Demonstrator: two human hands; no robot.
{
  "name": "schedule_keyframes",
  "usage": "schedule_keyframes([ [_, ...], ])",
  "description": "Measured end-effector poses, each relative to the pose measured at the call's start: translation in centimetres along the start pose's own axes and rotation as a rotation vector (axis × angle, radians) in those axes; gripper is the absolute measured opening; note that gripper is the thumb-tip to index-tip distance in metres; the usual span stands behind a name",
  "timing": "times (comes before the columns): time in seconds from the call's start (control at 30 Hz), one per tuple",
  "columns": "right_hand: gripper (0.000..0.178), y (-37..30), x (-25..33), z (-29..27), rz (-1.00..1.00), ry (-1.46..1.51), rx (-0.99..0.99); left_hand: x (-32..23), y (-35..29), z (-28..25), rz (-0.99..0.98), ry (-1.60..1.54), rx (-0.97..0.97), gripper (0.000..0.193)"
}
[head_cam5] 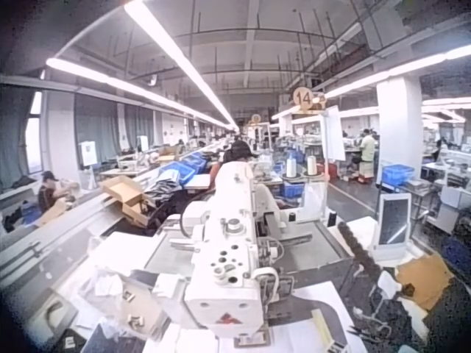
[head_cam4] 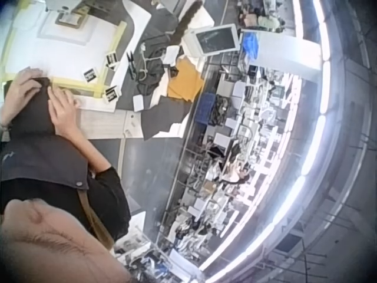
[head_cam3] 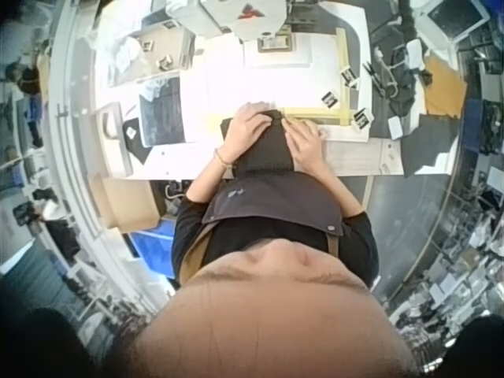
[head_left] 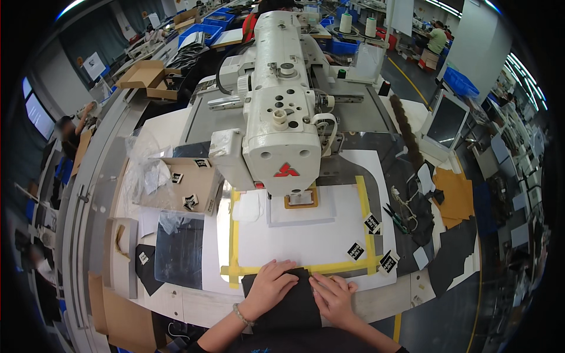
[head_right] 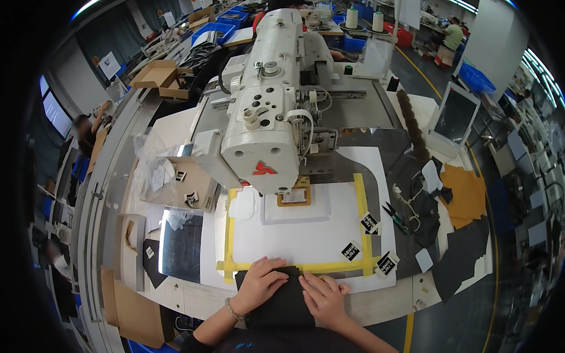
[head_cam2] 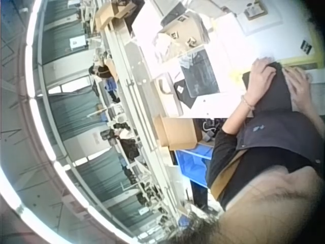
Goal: Operator is using an industrial sewing machine to attach small leather labels or patches to black fabric panels.
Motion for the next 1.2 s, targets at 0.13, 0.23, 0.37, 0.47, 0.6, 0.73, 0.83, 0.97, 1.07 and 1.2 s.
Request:
schedule_keyframes([
  [0.13,0.047,-0.1,0.8,-2.4,-0.246,0.069,-0.178,-0.3,0.7,-2.3,0.031,-0.215,-0.018,0.017],
  [0.23,0.051,0.5,2.4,-3.3,-0.449,0.194,-0.121,-0.1,0.9,-3.2,0.004,-0.460,0.038,0.014],
  [0.37,0.053,1.7,3.6,-2.3,-0.496,0.341,0.132,-1.4,2.8,-5.6,0.144,-0.454,0.003,0.018],
  [0.47,0.055,3.0,2.3,-2.9,-0.401,0.401,0.081,-3.6,5.4,-8.0,0.266,-0.253,-0.156,0.024],
  [0.6,0.058,5.1,-6.2,-4.9,0.274,0.856,-0.117,-5.1,7.0,-7.3,0.371,-0.017,-0.218,0.050],
  [0.73,0.072,5.5,-12.3,-4.0,0.491,1.310,-0.164,-5.3,9.6,0.4,0.463,0.115,0.142,0.072],
  [0.83,0.078,5.6,-13.1,-3.6,0.556,1.370,-0.122,-2.8,10.8,4.0,0.510,0.294,0.121,0.058],
  [0.97,0.088,5.3,-14.3,-3.1,0.537,1.328,-0.002,-0.1,11.7,5.8,0.517,0.391,0.223,0.029],
  [1.07,0.092,5.7,-15.2,-3.7,0.463,1.191,0.089,-0.1,11.4,4.1,0.593,0.420,0.135,0.018],
  [1.2,0.093,7.3,-15.3,-3.9,0.446,1.143,0.128,0.2,10.7,3.3,0.664,0.426,0.012,0.022],
])
Point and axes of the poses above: each hand's wrist, its own y-axis towards the middle knuckle, its own z-axis out of the palm, x = y × z, the point moved 8 cm from there along y, towards the middle knuckle, and after that the axes turned 7 degrees about x, right-handed, at the moved point
